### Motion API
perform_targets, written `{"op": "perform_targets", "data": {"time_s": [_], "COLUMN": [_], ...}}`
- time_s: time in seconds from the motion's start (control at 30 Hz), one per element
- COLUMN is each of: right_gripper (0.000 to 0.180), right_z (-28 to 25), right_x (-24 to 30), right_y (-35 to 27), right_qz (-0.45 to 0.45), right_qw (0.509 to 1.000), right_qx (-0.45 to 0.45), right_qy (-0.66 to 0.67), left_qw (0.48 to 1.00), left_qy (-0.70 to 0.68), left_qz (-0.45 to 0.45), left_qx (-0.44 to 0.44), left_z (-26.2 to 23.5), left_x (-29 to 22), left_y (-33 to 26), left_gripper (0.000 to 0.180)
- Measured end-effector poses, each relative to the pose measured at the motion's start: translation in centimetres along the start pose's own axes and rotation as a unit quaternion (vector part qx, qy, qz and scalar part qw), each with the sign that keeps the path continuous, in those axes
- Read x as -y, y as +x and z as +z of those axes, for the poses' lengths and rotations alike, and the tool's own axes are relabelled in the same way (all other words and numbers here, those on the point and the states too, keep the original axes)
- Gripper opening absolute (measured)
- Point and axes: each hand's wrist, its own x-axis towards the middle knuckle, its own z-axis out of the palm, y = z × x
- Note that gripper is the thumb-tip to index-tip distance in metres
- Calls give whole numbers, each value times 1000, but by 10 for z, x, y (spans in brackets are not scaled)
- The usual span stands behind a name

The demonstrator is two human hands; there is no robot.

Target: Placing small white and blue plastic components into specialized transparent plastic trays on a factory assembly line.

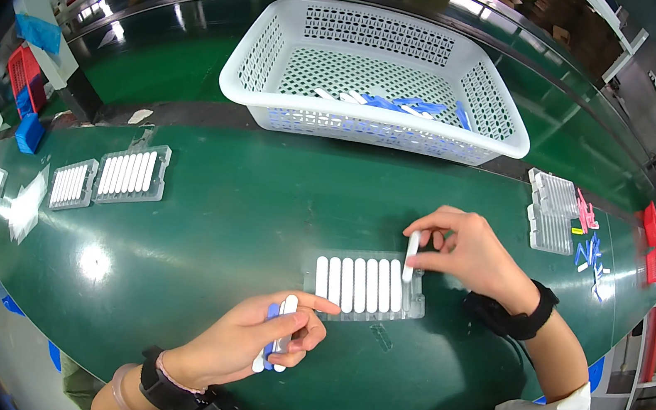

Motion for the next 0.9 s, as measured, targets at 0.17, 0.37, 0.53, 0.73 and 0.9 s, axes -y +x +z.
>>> {"op": "perform_targets", "data": {"time_s": [0.17, 0.37, 0.53, 0.73, 0.9], "right_gripper": [67, 87, 86, 87, 86], "right_z": [12, 25, 33, 54, 73], "right_x": [10, 21, 26, 60, 86], "right_y": [-28, -43, -2, 84, 119], "right_qz": [-110, -137, -209, -296, -339], "right_qw": [986, 978, 958, 938, 925], "right_qx": [53, 47, -39, -2, 9], "right_qy": [-113, -152, -190, -180, -171], "left_qw": [999, 999, 996, 986, 986], "left_qy": [-30, -31, -72, -118, -102], "left_qz": [10, 12, 5, 4, -8], "left_qx": [15, 12, 43, 118, 135], "left_z": [-3, 1, -6, -11, -9], "left_x": [-5, -7, 4, 12, 12], "left_y": [-3, -10, 0, 4, 3], "left_gripper": [28, 27, 28, 48, 43]}}
